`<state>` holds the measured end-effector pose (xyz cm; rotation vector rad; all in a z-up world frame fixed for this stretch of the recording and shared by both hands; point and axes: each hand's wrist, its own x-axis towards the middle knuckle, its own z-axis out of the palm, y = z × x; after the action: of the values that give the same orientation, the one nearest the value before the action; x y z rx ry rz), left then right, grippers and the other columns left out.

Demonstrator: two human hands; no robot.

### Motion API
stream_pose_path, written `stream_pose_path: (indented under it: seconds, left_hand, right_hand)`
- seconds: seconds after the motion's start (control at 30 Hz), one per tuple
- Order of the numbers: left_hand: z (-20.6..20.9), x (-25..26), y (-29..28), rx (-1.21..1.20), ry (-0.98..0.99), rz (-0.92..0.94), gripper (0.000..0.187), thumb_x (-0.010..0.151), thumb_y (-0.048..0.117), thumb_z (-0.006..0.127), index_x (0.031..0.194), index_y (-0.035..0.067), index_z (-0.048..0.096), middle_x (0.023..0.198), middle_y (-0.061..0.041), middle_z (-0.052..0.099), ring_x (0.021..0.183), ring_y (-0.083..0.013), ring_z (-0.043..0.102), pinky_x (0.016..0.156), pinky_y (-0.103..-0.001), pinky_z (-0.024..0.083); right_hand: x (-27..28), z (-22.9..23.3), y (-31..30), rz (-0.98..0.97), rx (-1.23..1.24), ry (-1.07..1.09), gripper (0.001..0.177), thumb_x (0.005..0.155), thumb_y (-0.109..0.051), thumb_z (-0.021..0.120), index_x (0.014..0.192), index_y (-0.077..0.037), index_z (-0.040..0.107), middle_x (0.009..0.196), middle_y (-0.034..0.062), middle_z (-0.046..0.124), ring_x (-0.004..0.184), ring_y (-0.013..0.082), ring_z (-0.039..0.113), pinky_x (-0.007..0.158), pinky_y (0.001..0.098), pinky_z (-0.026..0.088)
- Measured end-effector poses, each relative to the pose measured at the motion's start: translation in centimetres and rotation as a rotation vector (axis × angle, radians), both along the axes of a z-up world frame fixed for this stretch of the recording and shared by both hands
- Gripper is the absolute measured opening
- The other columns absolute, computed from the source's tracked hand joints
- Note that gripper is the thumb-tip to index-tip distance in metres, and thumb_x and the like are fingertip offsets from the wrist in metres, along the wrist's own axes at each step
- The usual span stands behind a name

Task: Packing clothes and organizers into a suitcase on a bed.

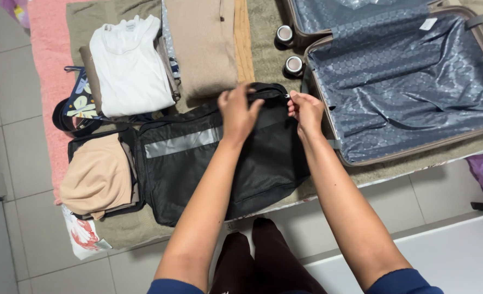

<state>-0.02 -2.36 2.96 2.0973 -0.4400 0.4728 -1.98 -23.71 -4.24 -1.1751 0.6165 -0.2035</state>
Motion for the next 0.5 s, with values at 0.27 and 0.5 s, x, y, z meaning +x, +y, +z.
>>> stream_pose_path:
  seconds: [0.27, 0.5]
  left_hand:
    - [0.1, 0.5, -1.8, -0.022, 0.183, -0.119, 0.013, 0.085, 0.009, 0.072, 0.096, 0.005, 0.077, 0.093, -0.012, 0.073, 0.091, -0.0332, 0.071, 0.081, -0.042, 0.055]
    - [1.6, 2.7, 1.5, -0.271, 0.060, 0.163, 0.015, 0.087, 0.006, 0.068, 0.100, 0.003, 0.076, 0.095, -0.012, 0.074, 0.086, -0.0289, 0.074, 0.082, -0.036, 0.057]
  right_hand:
    - [-2.6, 2.3, 0.7, -0.002, -0.067, 0.008, 0.014, 0.093, -0.011, 0.075, 0.086, 0.001, 0.072, 0.069, 0.0041, 0.068, 0.053, 0.0092, 0.059, 0.048, 0.0231, 0.046]
    - [-9.5, -2.7, -2.3, -0.187, -0.188, 0.112, 0.014, 0.090, -0.008, 0.076, 0.081, 0.000, 0.069, 0.064, 0.0034, 0.064, 0.047, 0.0076, 0.053, 0.041, 0.0238, 0.038]
